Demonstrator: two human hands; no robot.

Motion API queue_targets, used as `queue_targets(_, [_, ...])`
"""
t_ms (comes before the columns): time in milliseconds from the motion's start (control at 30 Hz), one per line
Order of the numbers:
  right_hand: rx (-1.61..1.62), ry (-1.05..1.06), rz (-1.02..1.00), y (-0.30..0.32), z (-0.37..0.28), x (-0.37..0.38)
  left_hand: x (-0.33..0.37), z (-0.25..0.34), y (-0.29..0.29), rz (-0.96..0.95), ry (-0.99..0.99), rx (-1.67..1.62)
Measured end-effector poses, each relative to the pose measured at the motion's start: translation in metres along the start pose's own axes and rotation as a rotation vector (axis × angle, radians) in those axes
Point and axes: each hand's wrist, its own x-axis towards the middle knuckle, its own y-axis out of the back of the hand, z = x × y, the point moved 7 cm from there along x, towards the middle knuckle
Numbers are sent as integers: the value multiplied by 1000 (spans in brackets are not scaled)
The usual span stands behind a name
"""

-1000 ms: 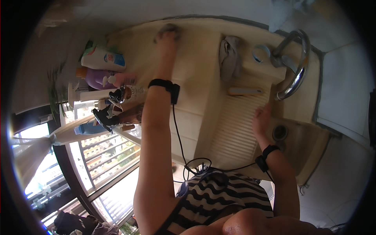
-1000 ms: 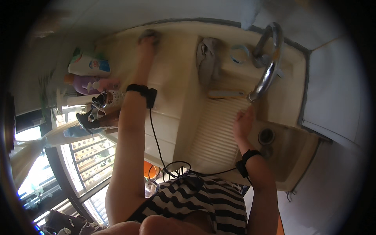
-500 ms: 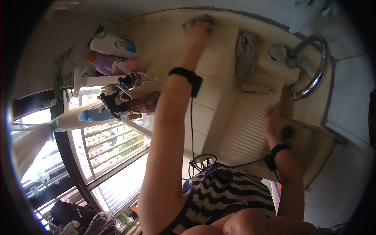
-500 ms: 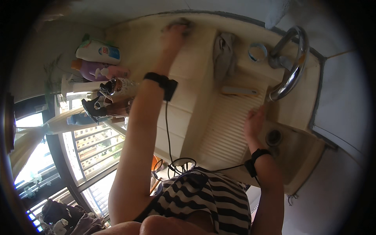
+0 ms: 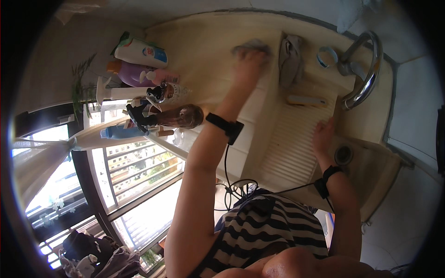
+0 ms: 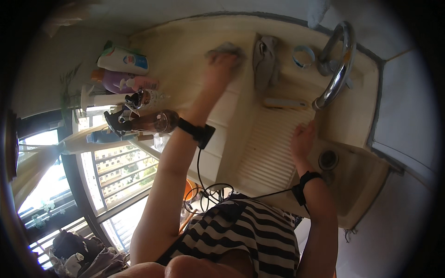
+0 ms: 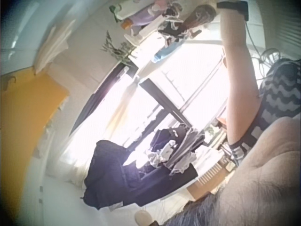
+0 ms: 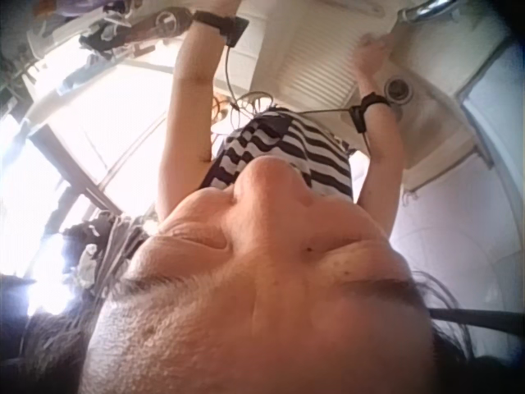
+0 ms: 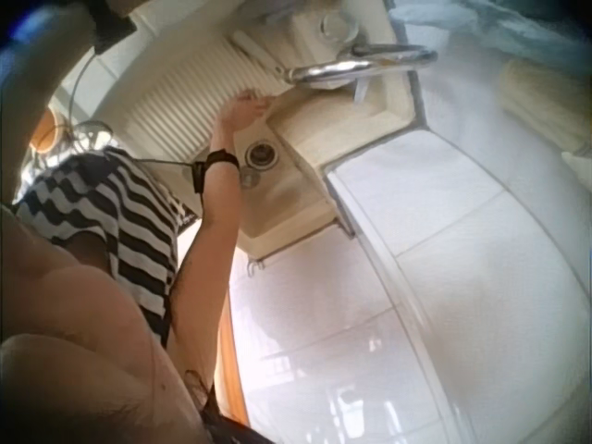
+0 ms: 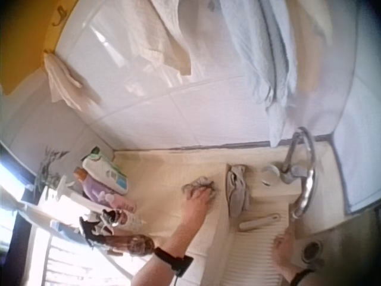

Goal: Cleaning the sink and surrounding countertop with a cloth.

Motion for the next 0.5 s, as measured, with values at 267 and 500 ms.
queue_targets(267, [-125, 33, 50, 2, -16, -5, 39, -164, 13, 40, 267, 233])
queue_targets(500, [-167, 53, 125, 1, -8, -4, -29, -38, 29, -123, 81, 193])
